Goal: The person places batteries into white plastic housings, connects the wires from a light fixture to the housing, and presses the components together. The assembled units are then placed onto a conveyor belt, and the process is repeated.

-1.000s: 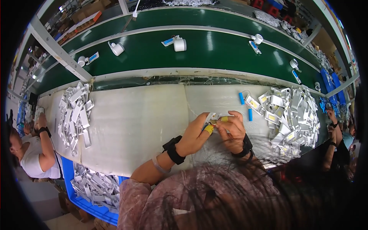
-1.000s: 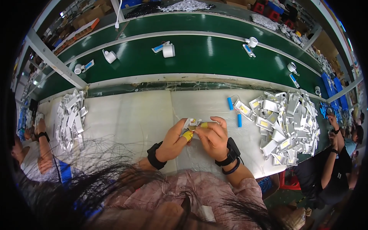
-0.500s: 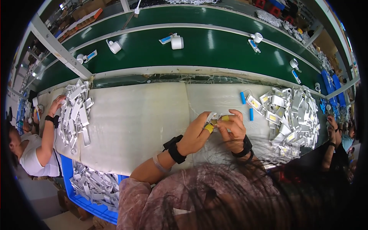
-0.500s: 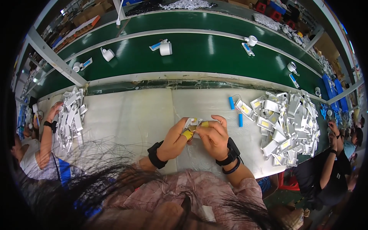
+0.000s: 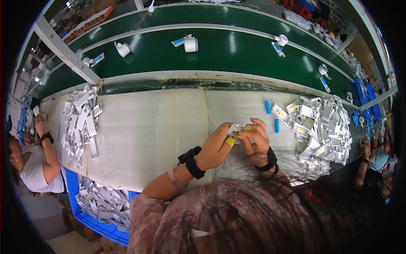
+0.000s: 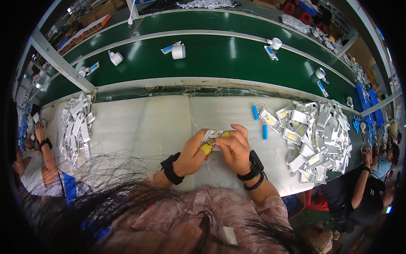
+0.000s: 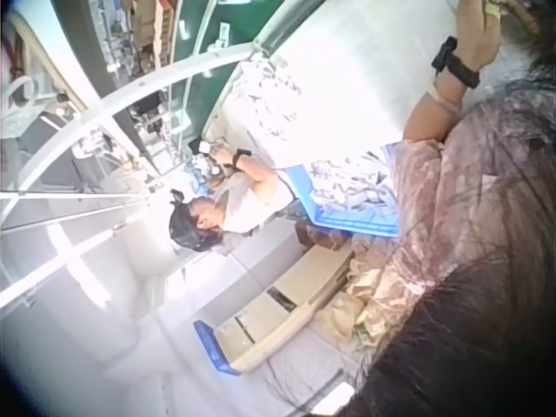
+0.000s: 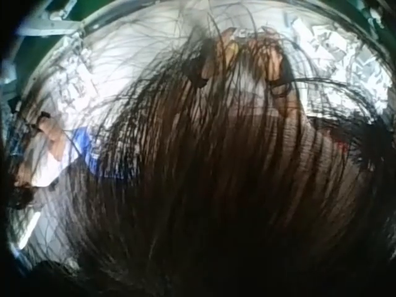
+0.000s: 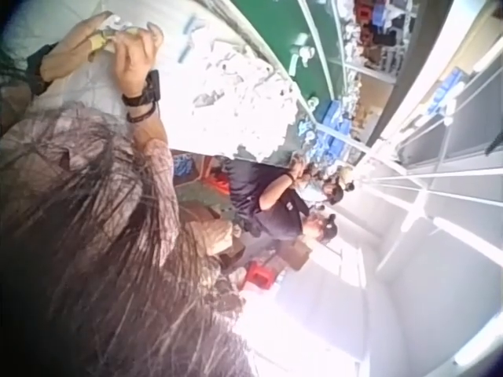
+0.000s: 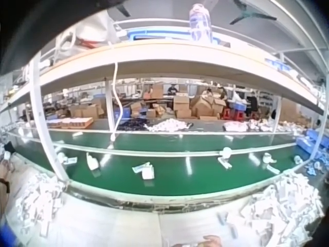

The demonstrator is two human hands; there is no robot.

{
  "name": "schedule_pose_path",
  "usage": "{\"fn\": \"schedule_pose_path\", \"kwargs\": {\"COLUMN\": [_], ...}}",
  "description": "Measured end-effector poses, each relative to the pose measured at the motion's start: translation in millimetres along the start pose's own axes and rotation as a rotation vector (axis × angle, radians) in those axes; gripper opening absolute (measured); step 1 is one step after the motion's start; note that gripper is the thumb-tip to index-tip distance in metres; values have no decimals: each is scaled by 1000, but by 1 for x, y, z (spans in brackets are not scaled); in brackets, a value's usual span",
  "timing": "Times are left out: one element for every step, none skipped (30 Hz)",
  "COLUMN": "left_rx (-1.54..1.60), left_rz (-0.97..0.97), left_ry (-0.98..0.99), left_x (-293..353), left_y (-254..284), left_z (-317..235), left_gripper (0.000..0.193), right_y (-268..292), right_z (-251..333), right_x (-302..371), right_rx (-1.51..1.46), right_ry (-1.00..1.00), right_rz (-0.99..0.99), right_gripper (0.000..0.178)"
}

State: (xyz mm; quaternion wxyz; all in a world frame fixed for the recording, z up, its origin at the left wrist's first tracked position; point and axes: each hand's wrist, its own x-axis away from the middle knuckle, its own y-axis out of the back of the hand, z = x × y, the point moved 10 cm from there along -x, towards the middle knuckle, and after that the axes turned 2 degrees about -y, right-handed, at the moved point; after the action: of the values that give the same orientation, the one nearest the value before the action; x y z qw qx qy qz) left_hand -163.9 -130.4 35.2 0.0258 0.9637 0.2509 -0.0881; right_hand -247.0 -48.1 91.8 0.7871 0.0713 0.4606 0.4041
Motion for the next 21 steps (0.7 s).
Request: {"fn": "schedule_pose_path", "kwargs": {"left_rx": [2, 2, -44, -91, -91, -130, -168, -168, -165, -161, -161, -128, -95, -95, -123, -151, -150, -224, -296, -292, -283], "left_rz": [15, 12, 0, -11, -14, -12, -12, -12, -21, -30, -30, -15, 1, 1, -9, -19, -20, -64, -108, -105, -98], "left_ry": [13, 11, -113, -236, -237, -232, -226, -226, -199, -171, -170, -81, 7, 8, 5, 1, 1, -120, -242, -249, -205], "left_x": [1, 0, 0, 1, 1, 1, 1, 0, 0, -1, 0, -1, 0, -1, -2, -2, -2, -2, 1, 0, 2], "left_y": [-1, -1, 0, 0, 0, 0, -1, -1, -1, 0, 0, -1, -3, -3, -2, -1, -2, 1, 3, 2, 2], "left_z": [1, 3, -6, -16, -16, -16, -15, -15, -12, -9, -11, -6, 1, 0, -1, -2, 1, -6, -15, -17, -15], "left_gripper": [30, 30, 30, 31, 31, 33, 35, 35, 35, 34, 34, 34, 33, 33, 32, 31, 31, 31, 30, 30, 32], "right_y": [1, 1, 0, -1, -1, 0, 0, 1, 0, 0, 0, 0, 1, 1, 1, 1, 0, 0, -1, -1, -3], "right_z": [1, 1, 0, -1, -2, -3, -4, -4, -3, -2, -3, -4, -4, -4, -4, -3, -2, 2, 5, 6, 6], "right_x": [0, -1, 0, 0, 1, 1, 2, 1, 1, 1, 1, 1, 2, 2, 1, 1, 1, 1, 1, 2, 4], "right_rx": [2, 1, -6, -12, -13, -17, -22, -22, -17, -12, -12, -12, -12, -13, 4, 21, 21, 45, 72, 79, 93], "right_ry": [1, 4, 1, -2, 0, -7, -15, -15, -4, 8, 6, 9, 11, 10, 17, 24, 25, 35, 45, 48, 52], "right_rz": [0, 2, 5, 8, 9, 4, -1, 0, 4, 8, 8, 9, 10, 11, 13, 16, 16, 11, 5, 4, -4], "right_gripper": [17, 17, 17, 17, 17, 17, 17, 17, 17, 17, 17, 17, 17, 17, 17, 17, 17, 17, 18, 18, 18]}}
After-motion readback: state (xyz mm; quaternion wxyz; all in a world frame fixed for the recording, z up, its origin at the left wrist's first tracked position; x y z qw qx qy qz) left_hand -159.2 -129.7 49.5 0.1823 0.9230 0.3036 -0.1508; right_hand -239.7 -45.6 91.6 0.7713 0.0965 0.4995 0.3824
